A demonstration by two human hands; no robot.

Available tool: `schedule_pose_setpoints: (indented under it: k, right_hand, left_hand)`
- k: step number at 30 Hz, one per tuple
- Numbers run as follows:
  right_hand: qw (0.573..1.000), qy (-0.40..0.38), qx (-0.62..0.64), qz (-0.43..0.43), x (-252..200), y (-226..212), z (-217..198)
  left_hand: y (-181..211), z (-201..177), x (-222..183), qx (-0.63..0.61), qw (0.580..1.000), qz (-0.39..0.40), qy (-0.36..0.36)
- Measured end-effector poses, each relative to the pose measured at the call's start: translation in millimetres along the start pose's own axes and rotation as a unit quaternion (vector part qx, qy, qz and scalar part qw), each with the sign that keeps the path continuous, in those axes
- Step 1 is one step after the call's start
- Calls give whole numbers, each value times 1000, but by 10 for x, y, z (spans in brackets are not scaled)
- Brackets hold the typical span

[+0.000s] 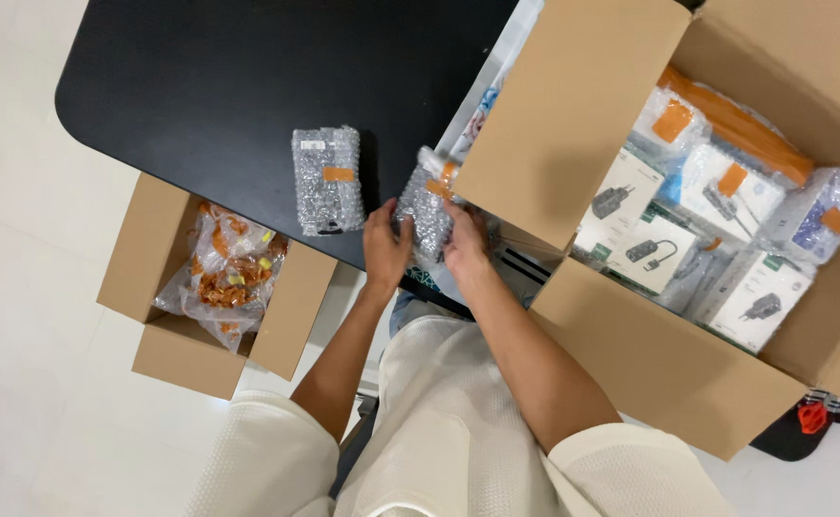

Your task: The person places several small boxed items and bubble-wrapped components into a large cardboard shipping box, arranging them to fit inside.

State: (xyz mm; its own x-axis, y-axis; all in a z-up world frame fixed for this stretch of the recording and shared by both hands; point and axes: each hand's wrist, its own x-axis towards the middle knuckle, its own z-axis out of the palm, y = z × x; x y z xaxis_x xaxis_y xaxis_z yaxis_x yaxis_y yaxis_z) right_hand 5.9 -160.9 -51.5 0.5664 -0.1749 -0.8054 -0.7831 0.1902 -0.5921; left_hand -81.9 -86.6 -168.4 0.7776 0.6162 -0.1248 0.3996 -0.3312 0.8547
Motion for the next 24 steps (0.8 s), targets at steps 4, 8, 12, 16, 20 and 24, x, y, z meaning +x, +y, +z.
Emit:
schedule_pose_setpoints:
  k: [4, 8, 12, 16, 20, 24]
  right_hand:
    - [992, -110, 23, 65, 628, 232, -242]
    - [969, -193, 29, 152, 659, 233, -345]
    - [954, -233, 50, 180, 698, 266, -536]
    - [947, -267, -6, 177, 23, 39, -847]
    - [931, -336, -58, 128, -626, -145, -1213]
    - [899, -429, -68, -58, -908, -227, -1677]
  left_hand:
    - [261, -363, -58, -55, 995, -83, -4]
    - [676, -607, -181, -148, 979, -138, 34]
    - [625, -520, -306, -502, 815, -283, 59]
    - [900, -608, -670, -516, 804, -283, 85]
    - [1011, -630, -1029, -479, 834, -264, 69]
    - [652, -516, -1280, -500, 845, -187, 38]
